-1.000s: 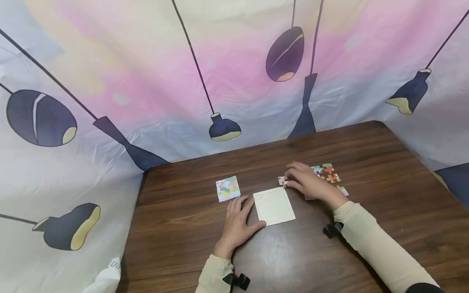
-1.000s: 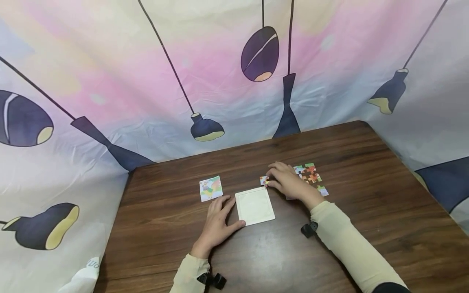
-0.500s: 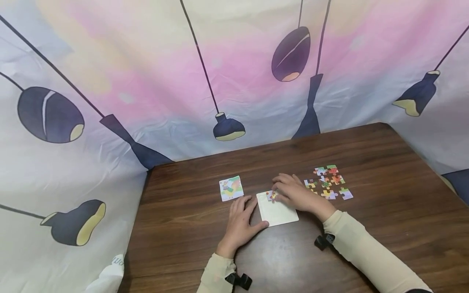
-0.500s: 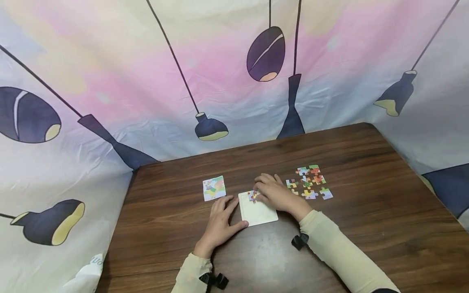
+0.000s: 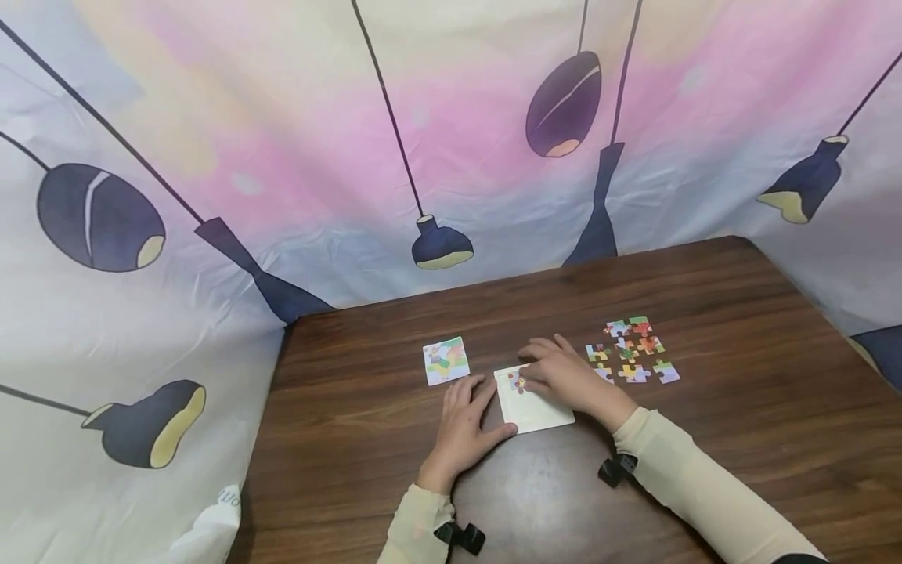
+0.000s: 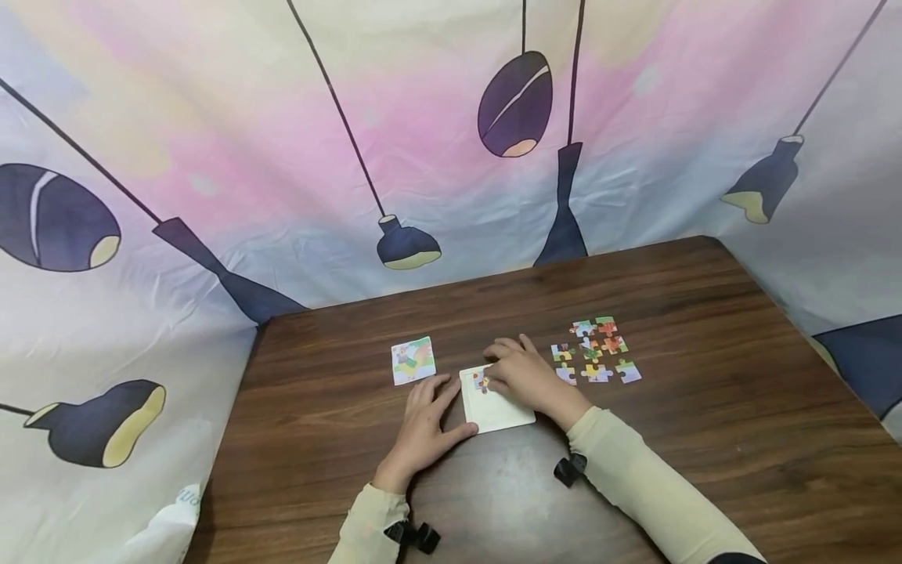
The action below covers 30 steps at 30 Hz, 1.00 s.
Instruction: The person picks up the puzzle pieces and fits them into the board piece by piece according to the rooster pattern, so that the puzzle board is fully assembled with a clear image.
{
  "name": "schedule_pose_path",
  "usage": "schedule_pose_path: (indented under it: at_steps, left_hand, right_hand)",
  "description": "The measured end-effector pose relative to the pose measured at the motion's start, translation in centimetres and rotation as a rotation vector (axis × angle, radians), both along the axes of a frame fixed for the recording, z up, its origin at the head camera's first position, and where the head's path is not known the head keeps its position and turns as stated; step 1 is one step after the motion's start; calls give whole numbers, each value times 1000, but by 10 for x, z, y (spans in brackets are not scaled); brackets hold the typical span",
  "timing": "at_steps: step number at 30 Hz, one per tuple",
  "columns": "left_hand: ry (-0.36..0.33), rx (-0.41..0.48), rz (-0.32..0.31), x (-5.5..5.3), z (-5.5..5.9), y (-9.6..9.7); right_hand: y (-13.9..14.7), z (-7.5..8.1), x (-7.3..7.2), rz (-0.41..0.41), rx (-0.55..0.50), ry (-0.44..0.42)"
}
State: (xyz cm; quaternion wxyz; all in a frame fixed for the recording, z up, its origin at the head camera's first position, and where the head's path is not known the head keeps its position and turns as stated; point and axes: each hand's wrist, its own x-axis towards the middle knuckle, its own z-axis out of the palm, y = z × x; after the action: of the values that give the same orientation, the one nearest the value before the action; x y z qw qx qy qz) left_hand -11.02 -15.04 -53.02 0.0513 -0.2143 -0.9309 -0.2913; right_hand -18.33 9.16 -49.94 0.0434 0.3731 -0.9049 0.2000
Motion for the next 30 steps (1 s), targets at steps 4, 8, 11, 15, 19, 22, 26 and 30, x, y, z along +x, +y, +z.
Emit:
schedule_pose_path:
  at_steps: [4,8,11,15,19,22,26,30]
  left_hand:
    - [-7,-3,0,4,-2,0]
    - [-9,7,-7,5,-2,1]
    - [2,9,-6,4,-2,1]
    - [9,8,-6,1,0,0]
    - [-2,2,-8,1,0,0]
    - [-6,-7,-8,0,-2,1]
    - [-17,-9,2,0,-1,1]
    - [-31,-10,13,0,-1,1]
  right_hand:
    - [-2,-5,2,-7,-30,-30]
    - [-3,-8,1,-19,-62,-66]
    - [-6,-9,-1,-25,-80,-71]
    - [-13,-8,-4,-22,-100,-76]
    - [-18,-6,-4,-35,-94,-101]
    - [-18,-7,-4,-48,-101,-118]
    - [-15,-10,-6,-34,-149,-116]
    - [-5,-10,-11,-14,-247,-114]
